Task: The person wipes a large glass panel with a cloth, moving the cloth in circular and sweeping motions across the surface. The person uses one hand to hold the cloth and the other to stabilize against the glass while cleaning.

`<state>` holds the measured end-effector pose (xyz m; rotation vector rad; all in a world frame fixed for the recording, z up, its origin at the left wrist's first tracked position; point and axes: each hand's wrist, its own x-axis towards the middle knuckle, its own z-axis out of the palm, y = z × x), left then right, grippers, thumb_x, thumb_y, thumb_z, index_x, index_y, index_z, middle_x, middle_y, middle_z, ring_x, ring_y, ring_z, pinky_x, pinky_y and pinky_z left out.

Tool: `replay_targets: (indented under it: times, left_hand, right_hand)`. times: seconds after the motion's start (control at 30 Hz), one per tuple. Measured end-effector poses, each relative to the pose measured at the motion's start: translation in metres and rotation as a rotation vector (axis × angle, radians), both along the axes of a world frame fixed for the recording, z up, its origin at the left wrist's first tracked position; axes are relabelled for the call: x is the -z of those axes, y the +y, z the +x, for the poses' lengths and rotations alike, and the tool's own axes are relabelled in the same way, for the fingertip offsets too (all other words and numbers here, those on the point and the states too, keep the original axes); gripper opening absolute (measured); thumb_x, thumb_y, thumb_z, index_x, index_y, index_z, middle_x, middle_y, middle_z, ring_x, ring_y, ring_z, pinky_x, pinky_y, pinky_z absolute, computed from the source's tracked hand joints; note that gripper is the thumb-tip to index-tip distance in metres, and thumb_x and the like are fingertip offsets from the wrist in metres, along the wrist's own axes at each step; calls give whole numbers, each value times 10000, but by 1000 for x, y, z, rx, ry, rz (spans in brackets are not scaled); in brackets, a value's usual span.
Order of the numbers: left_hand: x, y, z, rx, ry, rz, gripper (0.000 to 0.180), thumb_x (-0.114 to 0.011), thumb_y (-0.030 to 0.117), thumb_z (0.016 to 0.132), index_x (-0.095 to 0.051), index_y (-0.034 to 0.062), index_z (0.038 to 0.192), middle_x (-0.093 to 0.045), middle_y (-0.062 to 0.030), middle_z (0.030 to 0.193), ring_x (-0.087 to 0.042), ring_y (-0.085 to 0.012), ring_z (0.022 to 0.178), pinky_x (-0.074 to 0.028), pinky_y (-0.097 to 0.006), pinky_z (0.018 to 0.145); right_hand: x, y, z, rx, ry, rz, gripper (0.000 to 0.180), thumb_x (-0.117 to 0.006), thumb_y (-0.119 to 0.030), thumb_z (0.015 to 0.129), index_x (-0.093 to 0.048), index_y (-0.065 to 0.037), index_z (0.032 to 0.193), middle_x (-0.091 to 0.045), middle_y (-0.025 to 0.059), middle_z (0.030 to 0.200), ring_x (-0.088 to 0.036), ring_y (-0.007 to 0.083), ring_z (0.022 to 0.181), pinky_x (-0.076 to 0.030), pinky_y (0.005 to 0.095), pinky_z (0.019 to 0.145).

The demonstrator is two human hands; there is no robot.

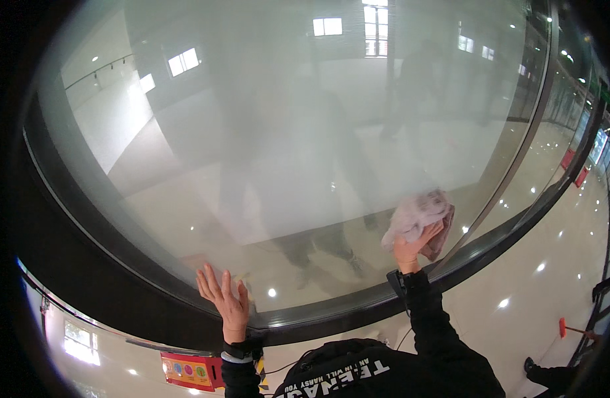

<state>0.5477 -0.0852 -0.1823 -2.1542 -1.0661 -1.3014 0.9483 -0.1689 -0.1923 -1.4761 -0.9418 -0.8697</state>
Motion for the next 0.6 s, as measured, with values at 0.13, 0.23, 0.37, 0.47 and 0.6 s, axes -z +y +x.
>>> replay_targets:
  times: [0.13,0.23,0.37,0.47,0.6]
  left_hand:
    - [-11,-7,53,58,4,32,538,-585,142,898,-384,155,1396,-248,-227,1530,-198,-447,1414,-190,-591,1105]
    - [-16,-15,114,152,16,94,563,-610,153,885,-386,193,1400,-265,-209,1525,-197,-443,1415,-185,-603,1099]
    - [-15,-15,166,255,74,213,608,-654,137,838,-409,259,1381,-283,-210,1511,-199,-425,1416,-172,-616,1093]
    - [-15,-14,185,228,100,218,603,-661,153,831,-419,261,1372,-284,-213,1511,-204,-424,1412,-156,-613,1100]
    - [-14,-14,203,167,83,232,575,-649,165,849,-423,238,1372,-277,-230,1508,-205,-429,1409,-131,-613,1108]
  right_hand:
    - [20,6,-8,-20,94,213,607,-720,-274,766,-476,-11,1254,-304,291,1410,-284,498,1267,-199,624,1041]
    - [50,9,-23,-212,-154,29,606,-699,-252,768,-473,-30,1284,-325,293,1429,-285,483,1288,-185,603,1066]
    - [65,-11,8,-384,-322,-231,660,-698,-206,759,-433,-37,1339,-318,263,1467,-288,442,1317,-177,546,1108]
    - [48,-23,57,-315,-24,-15,676,-687,-192,767,-400,-30,1358,-314,239,1472,-309,409,1316,-188,520,1119]
    - [29,-53,159,104,322,159,740,-602,-129,803,-250,12,1438,-284,216,1456,-306,365,1339,-208,462,1134]
